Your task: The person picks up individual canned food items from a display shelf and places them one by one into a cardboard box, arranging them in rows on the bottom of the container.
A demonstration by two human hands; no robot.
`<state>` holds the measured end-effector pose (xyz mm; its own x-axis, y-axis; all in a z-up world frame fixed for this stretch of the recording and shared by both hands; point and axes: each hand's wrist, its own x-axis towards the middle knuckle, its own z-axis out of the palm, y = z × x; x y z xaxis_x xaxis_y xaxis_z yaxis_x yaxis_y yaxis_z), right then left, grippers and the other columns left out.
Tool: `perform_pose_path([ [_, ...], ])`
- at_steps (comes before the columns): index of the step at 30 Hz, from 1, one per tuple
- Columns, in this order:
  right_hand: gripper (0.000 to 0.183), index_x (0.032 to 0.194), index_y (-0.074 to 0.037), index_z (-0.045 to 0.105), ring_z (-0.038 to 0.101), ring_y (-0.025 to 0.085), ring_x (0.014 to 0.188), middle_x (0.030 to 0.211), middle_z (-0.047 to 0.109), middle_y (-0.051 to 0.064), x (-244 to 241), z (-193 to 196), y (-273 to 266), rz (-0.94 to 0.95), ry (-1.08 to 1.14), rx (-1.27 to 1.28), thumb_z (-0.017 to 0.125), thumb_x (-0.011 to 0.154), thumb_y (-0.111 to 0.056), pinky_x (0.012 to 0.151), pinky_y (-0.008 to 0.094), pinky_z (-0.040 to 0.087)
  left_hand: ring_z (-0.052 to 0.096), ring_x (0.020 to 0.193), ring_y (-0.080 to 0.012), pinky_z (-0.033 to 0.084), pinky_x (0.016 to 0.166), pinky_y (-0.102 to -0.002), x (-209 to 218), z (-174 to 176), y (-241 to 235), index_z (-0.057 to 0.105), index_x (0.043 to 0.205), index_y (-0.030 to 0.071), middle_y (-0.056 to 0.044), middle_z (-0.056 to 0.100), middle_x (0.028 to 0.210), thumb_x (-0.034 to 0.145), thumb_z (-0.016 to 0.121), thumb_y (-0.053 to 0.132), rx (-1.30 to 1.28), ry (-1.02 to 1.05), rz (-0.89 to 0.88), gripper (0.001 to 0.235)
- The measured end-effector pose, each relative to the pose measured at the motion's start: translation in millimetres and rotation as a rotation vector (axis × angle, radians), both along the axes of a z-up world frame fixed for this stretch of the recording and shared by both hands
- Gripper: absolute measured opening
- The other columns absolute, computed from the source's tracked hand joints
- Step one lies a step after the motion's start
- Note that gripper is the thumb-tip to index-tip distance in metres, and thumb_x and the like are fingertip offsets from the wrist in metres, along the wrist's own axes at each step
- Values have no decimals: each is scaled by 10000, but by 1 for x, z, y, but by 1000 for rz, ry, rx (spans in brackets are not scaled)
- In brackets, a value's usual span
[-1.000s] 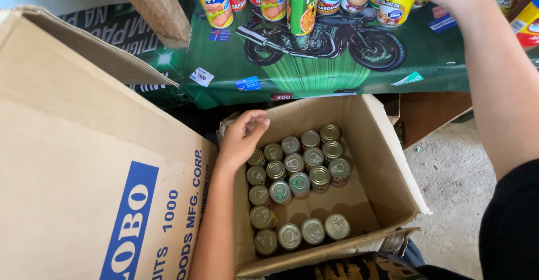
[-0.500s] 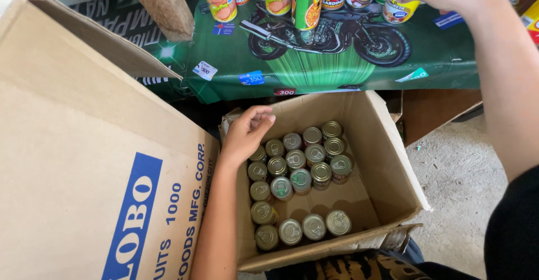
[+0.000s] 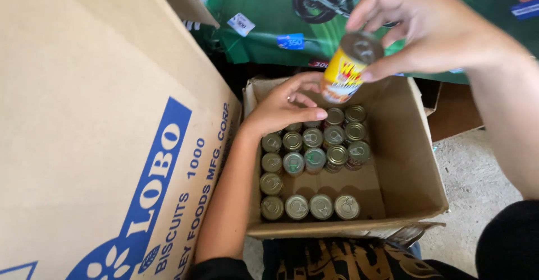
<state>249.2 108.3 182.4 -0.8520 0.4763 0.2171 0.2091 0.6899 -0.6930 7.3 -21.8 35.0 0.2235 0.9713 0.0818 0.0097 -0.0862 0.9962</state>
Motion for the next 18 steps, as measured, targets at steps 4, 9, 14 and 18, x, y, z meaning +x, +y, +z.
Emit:
perform_pose_path([
  [4, 632, 1232, -70, 621, 703, 151, 1082, 1144, 707, 41, -33, -7, -22, 139, -10, -103, 876, 653, -59, 901, 333, 621, 689, 1137, -147, 597, 957, -312, -1, -7, -3, 540, 1447, 58, -85, 692, 1261, 840, 885, 169, -45, -158, -64, 707],
  [9, 687, 1320, -81, 626, 694, 222, 1104, 1176, 683, 98, -46, -8, -32, 181, -109, 153, 844, 670, -35, 869, 372, 625, 648, 1187, -132, 564, 1014, -315, -2, -17, -2, 562, 1433, 54, -39, 684, 1290, 834, 904, 76, 85, -135, -26, 690],
  [14, 660, 1313, -59, 659, 702, 251, 1071, 1214, 680, 140, -37, -17, -33, 235, -166, 258, 849, 683, -117, 827, 369, 603, 651, 1151, -132, 573, 978, -308, -7, -22, 2, 545, 1418, 60, -40, 676, 1274, 829, 901, 74, 102, -65, -64, 688],
  [18, 628, 1228, -48, 719, 743, 232, 935, 1085, 724, 120, -37, -34, -40, 208, -299, 400, 868, 635, -189, 798, 343, 615, 664, 1165, -139, 609, 985, -320, -17, -46, 11, 497, 1454, 75, 7, 639, 1317, 886, 780, 77, 162, -147, -33, 635],
])
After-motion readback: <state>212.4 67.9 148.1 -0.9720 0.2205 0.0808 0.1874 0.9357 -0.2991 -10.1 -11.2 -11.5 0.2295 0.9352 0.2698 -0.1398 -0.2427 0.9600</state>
